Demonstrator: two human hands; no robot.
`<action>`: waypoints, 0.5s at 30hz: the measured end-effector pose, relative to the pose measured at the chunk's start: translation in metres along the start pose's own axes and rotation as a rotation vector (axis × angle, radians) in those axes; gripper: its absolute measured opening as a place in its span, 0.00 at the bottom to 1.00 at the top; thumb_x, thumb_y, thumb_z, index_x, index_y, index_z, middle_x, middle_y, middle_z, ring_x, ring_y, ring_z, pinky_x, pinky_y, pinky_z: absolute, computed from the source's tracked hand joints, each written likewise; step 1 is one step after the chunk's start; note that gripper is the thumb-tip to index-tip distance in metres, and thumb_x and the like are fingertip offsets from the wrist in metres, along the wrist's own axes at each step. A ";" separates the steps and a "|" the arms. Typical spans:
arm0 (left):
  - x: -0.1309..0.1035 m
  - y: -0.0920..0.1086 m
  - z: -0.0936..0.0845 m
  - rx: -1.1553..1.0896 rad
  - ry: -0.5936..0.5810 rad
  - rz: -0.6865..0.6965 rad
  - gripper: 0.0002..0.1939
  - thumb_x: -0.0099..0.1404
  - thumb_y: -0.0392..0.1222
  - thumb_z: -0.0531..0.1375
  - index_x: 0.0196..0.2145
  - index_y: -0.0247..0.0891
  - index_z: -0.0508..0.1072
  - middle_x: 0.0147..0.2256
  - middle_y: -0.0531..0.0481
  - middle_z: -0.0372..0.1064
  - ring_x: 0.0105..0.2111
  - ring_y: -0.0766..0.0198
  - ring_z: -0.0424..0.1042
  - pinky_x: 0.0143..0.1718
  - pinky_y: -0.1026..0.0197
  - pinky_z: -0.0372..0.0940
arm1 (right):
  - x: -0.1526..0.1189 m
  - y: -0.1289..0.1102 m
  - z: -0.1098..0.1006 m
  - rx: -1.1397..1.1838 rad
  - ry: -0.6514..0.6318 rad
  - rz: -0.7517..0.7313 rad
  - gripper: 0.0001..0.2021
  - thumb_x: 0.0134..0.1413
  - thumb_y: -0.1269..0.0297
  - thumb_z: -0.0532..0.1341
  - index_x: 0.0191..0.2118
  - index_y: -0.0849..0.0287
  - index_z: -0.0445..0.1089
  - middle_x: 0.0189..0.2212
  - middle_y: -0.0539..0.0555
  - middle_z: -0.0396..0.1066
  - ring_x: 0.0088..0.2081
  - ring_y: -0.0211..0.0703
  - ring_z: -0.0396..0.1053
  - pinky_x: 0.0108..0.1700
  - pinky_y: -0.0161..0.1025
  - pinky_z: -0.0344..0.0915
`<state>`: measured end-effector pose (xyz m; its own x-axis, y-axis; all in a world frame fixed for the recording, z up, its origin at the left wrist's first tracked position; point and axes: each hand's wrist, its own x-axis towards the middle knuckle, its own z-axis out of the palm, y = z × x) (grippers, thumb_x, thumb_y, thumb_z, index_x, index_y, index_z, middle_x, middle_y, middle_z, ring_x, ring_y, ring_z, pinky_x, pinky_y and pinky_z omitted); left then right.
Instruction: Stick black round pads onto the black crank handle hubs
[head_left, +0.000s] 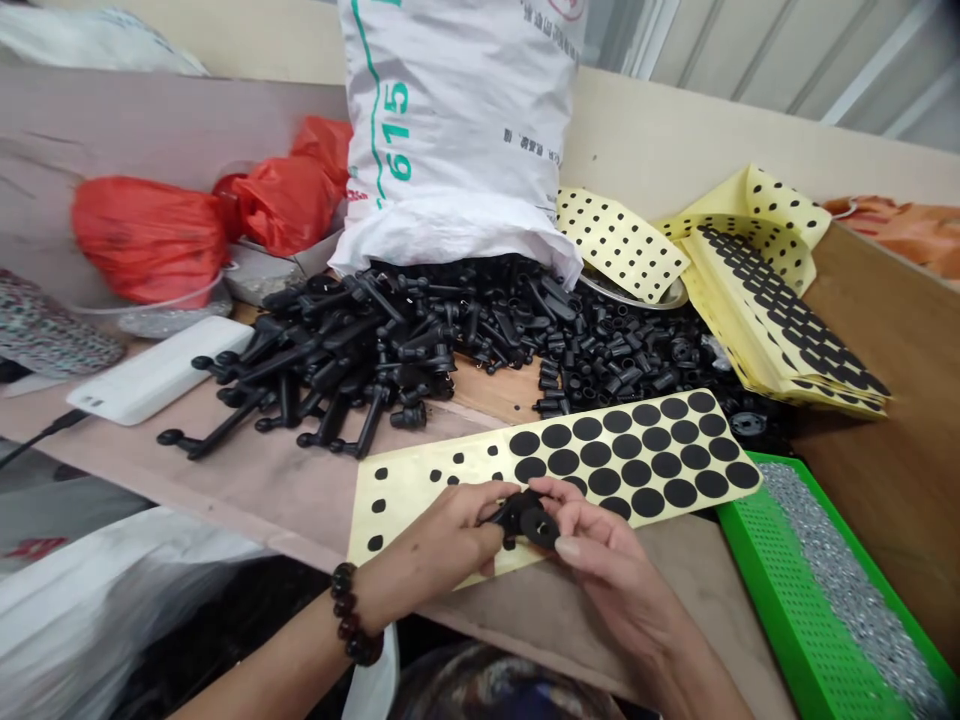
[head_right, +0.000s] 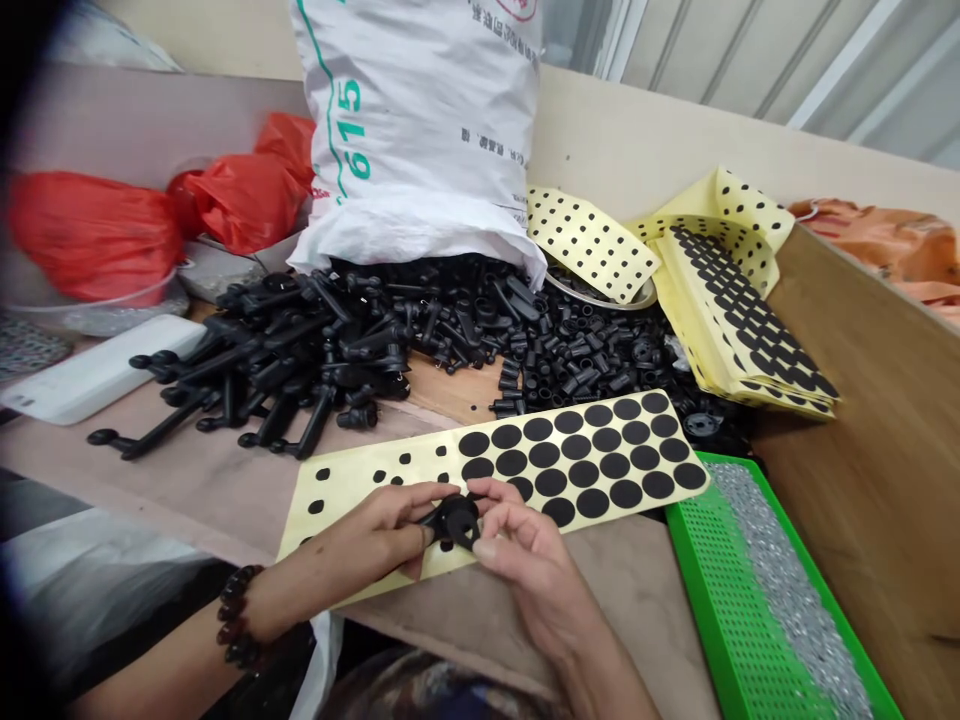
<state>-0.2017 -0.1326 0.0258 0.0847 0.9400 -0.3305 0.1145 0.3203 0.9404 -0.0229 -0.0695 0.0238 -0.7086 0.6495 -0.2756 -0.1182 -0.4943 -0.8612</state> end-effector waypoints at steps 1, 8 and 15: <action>0.000 -0.001 0.000 -0.021 -0.013 0.003 0.25 0.53 0.30 0.51 0.49 0.38 0.69 0.29 0.55 0.68 0.23 0.70 0.62 0.25 0.68 0.60 | 0.001 0.000 -0.001 0.015 0.001 0.004 0.08 0.40 0.64 0.67 0.23 0.58 0.68 0.52 0.55 0.60 0.53 0.52 0.56 0.54 0.44 0.51; 0.000 -0.002 0.000 -0.090 -0.044 0.030 0.29 0.51 0.29 0.50 0.51 0.38 0.68 0.32 0.53 0.70 0.24 0.70 0.62 0.24 0.69 0.60 | 0.003 0.000 0.000 0.038 -0.033 0.020 0.07 0.41 0.65 0.67 0.23 0.59 0.68 0.49 0.56 0.62 0.53 0.52 0.55 0.52 0.43 0.52; 0.000 0.000 -0.001 -0.047 -0.023 0.004 0.27 0.52 0.29 0.51 0.50 0.37 0.69 0.27 0.55 0.67 0.21 0.71 0.61 0.23 0.69 0.57 | 0.002 0.001 0.001 -0.027 -0.070 0.011 0.07 0.41 0.65 0.67 0.23 0.59 0.68 0.51 0.56 0.61 0.56 0.52 0.53 0.55 0.43 0.48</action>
<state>-0.2032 -0.1328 0.0257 0.1080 0.9384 -0.3283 0.0677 0.3225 0.9441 -0.0248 -0.0694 0.0233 -0.7570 0.6016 -0.2551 -0.0922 -0.4848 -0.8697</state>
